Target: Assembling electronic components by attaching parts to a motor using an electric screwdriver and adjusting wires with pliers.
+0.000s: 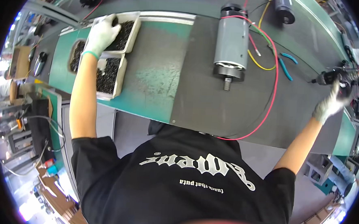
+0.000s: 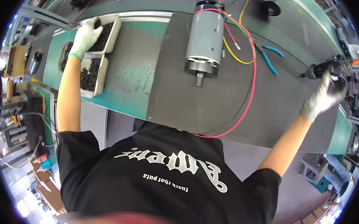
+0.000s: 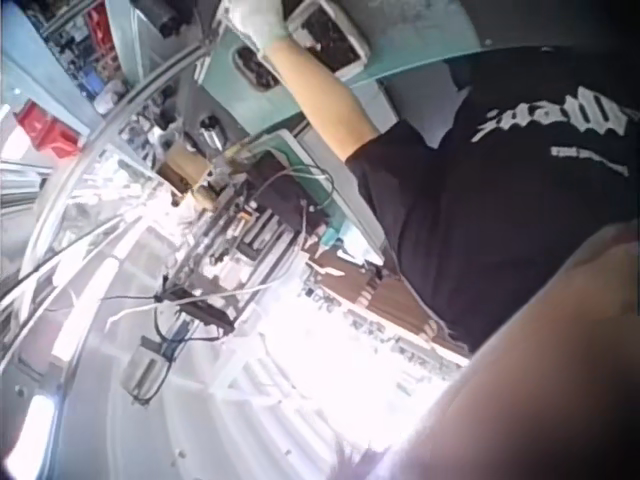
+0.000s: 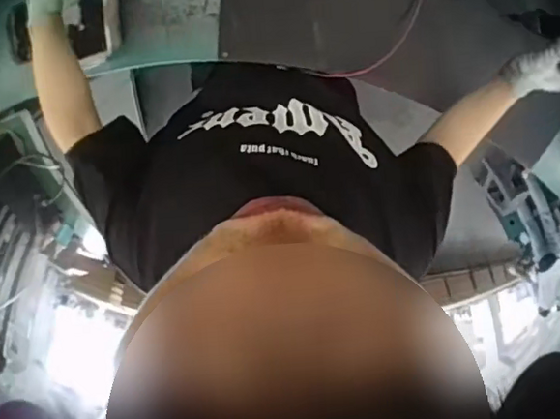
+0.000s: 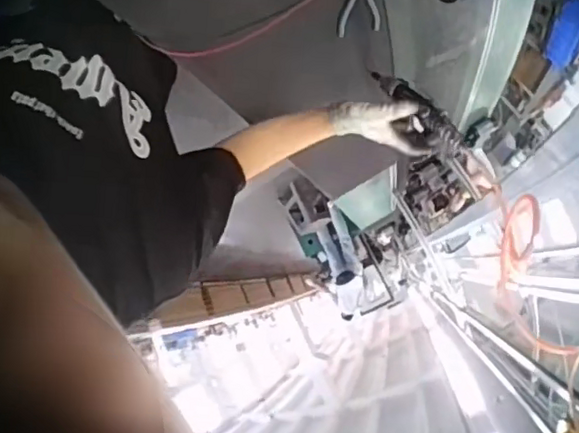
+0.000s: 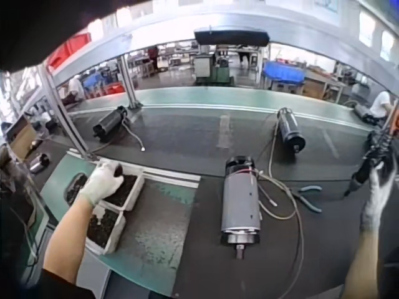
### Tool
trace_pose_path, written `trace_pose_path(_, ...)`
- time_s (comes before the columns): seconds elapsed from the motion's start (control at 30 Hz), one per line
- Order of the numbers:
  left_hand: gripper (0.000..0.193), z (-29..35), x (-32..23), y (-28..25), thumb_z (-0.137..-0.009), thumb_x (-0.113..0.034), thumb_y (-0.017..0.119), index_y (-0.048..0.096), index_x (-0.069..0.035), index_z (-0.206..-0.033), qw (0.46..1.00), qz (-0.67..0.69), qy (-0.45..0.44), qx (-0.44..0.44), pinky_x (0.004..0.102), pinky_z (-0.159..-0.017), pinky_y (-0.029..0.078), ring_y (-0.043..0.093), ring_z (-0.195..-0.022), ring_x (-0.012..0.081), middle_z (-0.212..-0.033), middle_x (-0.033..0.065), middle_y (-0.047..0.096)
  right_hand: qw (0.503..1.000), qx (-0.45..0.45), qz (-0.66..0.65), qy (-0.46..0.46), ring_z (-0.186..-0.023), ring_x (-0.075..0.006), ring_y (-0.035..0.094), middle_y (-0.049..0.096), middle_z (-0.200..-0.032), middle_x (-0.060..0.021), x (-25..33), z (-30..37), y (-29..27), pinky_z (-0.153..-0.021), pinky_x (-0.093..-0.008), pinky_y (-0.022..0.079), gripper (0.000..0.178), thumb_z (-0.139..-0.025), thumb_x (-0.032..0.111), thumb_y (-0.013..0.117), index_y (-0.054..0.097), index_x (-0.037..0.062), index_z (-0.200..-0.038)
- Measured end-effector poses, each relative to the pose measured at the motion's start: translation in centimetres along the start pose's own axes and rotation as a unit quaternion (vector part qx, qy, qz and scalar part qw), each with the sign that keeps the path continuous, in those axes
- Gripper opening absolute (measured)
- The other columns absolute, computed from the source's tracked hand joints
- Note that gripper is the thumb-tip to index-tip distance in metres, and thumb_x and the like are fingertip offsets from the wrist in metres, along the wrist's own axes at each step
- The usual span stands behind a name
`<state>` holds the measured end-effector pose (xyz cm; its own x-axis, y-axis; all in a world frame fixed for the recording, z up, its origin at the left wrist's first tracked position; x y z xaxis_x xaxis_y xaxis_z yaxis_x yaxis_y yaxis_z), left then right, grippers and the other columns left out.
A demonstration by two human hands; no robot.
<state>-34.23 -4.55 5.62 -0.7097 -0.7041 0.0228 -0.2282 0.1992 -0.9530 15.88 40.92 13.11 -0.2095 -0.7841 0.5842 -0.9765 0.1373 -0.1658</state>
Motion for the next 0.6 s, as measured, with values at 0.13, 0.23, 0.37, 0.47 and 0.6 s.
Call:
trace_pose_path(0.13, 0.029, 1.2, -1.2, -2.9, -0.081, -0.02, 0.058, 0.061, 0.001, -0.101, 0.995, 0.088, -0.051, -0.003, 0.0409, -0.085, 0.049, 0.062, -0.092, 0.0366, -0.097, 0.0211, 0.064, 0.862, 0.328, -0.296, 0.247, -0.104, -0.0196, 0.058, 0.059, -0.114, -0.0124, -9.3, -2.4, 3.6, -0.096, -0.0344, 0.043, 0.044, -0.087, 0.014, 0.064, 0.049, 0.0011, -0.126)
trace_pose_path(0.23, 0.022, 3.2, -4.0, -5.7, -0.08, -0.016, 0.058, 0.06, 0.001, -0.093, 0.957, 0.276, -0.085, 0.02, 0.0354, -0.078, 0.05, 0.062, -0.082, 0.0253, -0.087, 0.0135, 0.063, 0.807, 0.471, -0.271, 0.232, -0.108, -0.0241, 0.058, 0.059, -0.116, -0.0148, -7.9, -1.9, 5.4, -0.096, -0.0354, 0.044, 0.047, -0.085, 0.016, 0.061, 0.047, -0.0016, -0.126)
trace_pose_path(0.37, 0.037, 8.3, -12.5, -6.8, -0.077, -0.013, 0.066, 0.052, -0.002, -0.109, 0.584, 0.806, -0.102, 0.002, 0.0285, -0.076, 0.053, 0.058, -0.075, 0.0126, -0.086, 0.003, 0.056, 0.839, 0.435, -0.243, 0.22, -0.102, -0.0252, 0.059, 0.058, -0.116, -0.0176, -2.7, -1.1, 4.7, -0.088, -0.0366, 0.048, 0.045, -0.081, 0.009, 0.061, 0.048, -0.0032, -0.122)
trace_pose_path(0.47, 0.058, 10.3, -22.6, -6.3, -0.071, -0.009, 0.074, 0.047, -0.003, -0.122, 0.294, 0.94, -0.122, 0.126, 0.0384, -0.087, 0.052, 0.06, -0.082, 0.018, -0.095, 0.0062, 0.056, 0.794, 0.277, -0.493, 0.222, -0.106, -0.0292, 0.056, 0.058, -0.114, -0.0148, 6.4, 1.3, 3.1, -0.096, -0.0466, 0.042, 0.046, -0.078, 0.009, 0.061, 0.05, -0.0002, -0.122)
trace_pose_path(0.6, 0.03, 11.1, -31.6, -4.9, -0.092, -0.024, 0.064, 0.057, -0.008, -0.116, 0.156, 0.97, -0.054, 0.181, 0.0238, -0.061, 0.032, 0.033, -0.06, 0.0066, -0.086, -0.0025, 0.048, 0.616, 0.191, -0.723, 0.247, -0.096, -0.0234, 0.045, 0.049, -0.103, -0.0142, 17.7, 3.4, 4.4, -0.082, -0.0401, 0.044, 0.037, -0.077, 0.01, 0.061, 0.05, 0.0, -0.112)
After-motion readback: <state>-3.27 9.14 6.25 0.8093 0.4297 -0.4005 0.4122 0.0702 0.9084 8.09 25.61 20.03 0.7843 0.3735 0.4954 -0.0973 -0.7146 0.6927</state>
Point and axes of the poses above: each hand's wrist, its own z-axis away from the middle knuckle, its own y-axis out of the palm, x = y × z, the point moved 6 cm from there along -z, towards the middle knuckle
